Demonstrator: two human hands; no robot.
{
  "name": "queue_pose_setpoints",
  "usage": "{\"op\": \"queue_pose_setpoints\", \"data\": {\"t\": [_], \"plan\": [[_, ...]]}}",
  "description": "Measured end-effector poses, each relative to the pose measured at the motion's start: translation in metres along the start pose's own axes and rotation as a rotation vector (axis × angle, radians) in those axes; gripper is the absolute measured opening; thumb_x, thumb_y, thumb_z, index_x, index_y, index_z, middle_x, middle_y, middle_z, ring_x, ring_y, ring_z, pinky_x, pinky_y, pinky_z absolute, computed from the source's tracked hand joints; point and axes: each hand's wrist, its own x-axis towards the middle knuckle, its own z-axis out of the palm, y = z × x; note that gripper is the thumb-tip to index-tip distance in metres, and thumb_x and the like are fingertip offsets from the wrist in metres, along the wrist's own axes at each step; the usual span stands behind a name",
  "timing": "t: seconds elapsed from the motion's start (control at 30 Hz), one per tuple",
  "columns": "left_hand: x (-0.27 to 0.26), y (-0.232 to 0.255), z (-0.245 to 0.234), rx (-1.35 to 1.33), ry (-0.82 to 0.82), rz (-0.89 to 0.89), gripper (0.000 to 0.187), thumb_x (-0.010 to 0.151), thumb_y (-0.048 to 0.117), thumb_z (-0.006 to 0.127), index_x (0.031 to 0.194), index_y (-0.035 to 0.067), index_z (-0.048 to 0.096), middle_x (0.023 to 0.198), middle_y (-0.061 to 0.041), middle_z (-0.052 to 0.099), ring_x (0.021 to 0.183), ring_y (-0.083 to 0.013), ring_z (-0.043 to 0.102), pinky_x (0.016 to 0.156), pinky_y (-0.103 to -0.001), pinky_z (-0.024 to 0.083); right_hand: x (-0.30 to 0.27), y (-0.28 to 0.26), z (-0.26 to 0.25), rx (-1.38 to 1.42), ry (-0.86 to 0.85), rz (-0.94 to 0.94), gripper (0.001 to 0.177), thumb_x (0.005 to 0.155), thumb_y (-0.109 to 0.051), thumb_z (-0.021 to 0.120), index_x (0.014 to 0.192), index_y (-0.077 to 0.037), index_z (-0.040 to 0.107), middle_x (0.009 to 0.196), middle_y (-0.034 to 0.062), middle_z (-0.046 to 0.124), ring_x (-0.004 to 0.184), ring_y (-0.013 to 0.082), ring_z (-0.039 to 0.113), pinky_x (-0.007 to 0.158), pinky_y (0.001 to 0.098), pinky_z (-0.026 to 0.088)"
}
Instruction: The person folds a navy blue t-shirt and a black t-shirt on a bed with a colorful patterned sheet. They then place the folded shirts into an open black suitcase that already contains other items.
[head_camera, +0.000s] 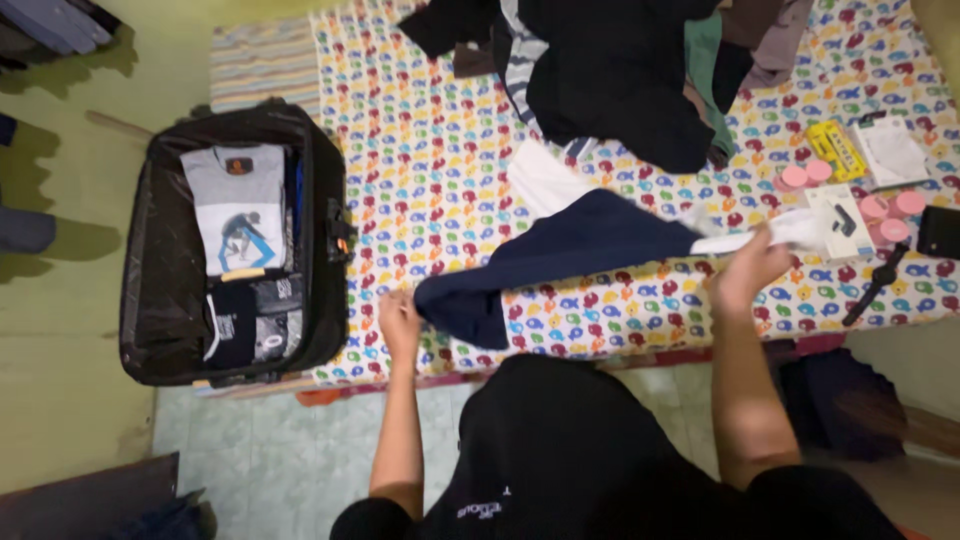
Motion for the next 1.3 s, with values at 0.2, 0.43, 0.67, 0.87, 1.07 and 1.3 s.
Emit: {"op": "queue_pose_setpoints", "data": {"t": [0.2,0.43,0.67,0.87,1.07,1.3], "plan": [[-0.006,-0.06,0.03,-0.1,0.092,-0.119,0.017,0.102,0.014,0.067,0.099,-0.003,0.073,0.093,-0.014,0.067,0.082,-0.0265,0.065,0.074,-0.039,0.053,0.01,-0.006,-0.028,-0.014,-0.064,0.048,0.014,0.103,-0.01,0.064,0.093,0.0,0.062,0.087,0.0015,0.061,0.077,0.0112,0.059,0.068,0.0295,0.05],[-0.066,-0.013,0.097,-0.27,-0.27,-0.177,0.025,0.099,0.023,0.072,0.101,-0.002,0.074,0.095,-0.016,0.072,0.082,-0.0259,0.071,0.074,-0.034,0.057,-0.027,-0.009,-0.036,-0.117,-0.139,0.195,0.017,0.103,-0.015,0.06,0.1,0.0,0.068,0.095,0.0029,0.07,0.086,0.0119,0.065,0.078,0.0291,0.054],[-0.063,0.035,0.151,-0.225,-0.412,-0.122,0.031,0.092,0.026,0.076,0.105,-0.002,0.074,0.1,-0.017,0.071,0.077,-0.0256,0.07,0.071,-0.034,0.057,-0.04,-0.007,-0.062,-0.05,-0.114,0.267,0.015,0.103,-0.014,0.066,0.106,0.001,0.066,0.099,0.0034,0.067,0.091,0.0125,0.063,0.083,0.0304,0.052],[-0.034,0.01,0.233,-0.55,-0.463,-0.631,0.049,0.091,0.024,0.078,0.127,-0.005,0.063,0.112,-0.01,0.07,0.077,-0.0195,0.071,0.069,-0.03,0.059,-0.043,0.012,-0.103,-0.076,-0.187,0.225,0.014,0.106,-0.007,0.066,0.111,0.005,0.066,0.105,0.006,0.068,0.095,0.0141,0.063,0.086,0.0301,0.051],[-0.019,-0.006,0.285,-0.819,-0.305,-0.974,0.06,0.088,0.014,0.08,0.135,-0.01,0.05,0.108,-0.01,0.063,0.073,-0.021,0.072,0.064,-0.03,0.064,-0.046,0.016,-0.124,-0.248,-0.1,0.363,0.018,0.106,-0.011,0.064,0.113,0.005,0.066,0.109,0.0073,0.07,0.098,0.0135,0.065,0.091,0.0274,0.053],[-0.012,-0.013,0.311,-0.666,-0.32,-1.026,0.033,0.092,0.011,0.076,0.107,-0.001,0.051,0.082,-0.012,0.06,0.055,-0.024,0.068,0.051,-0.035,0.062,-0.049,0.02,-0.137,-0.269,-0.089,0.355,0.026,0.104,-0.012,0.067,0.122,0.006,0.067,0.119,0.0069,0.071,0.104,0.0105,0.064,0.093,0.0255,0.051]]}}
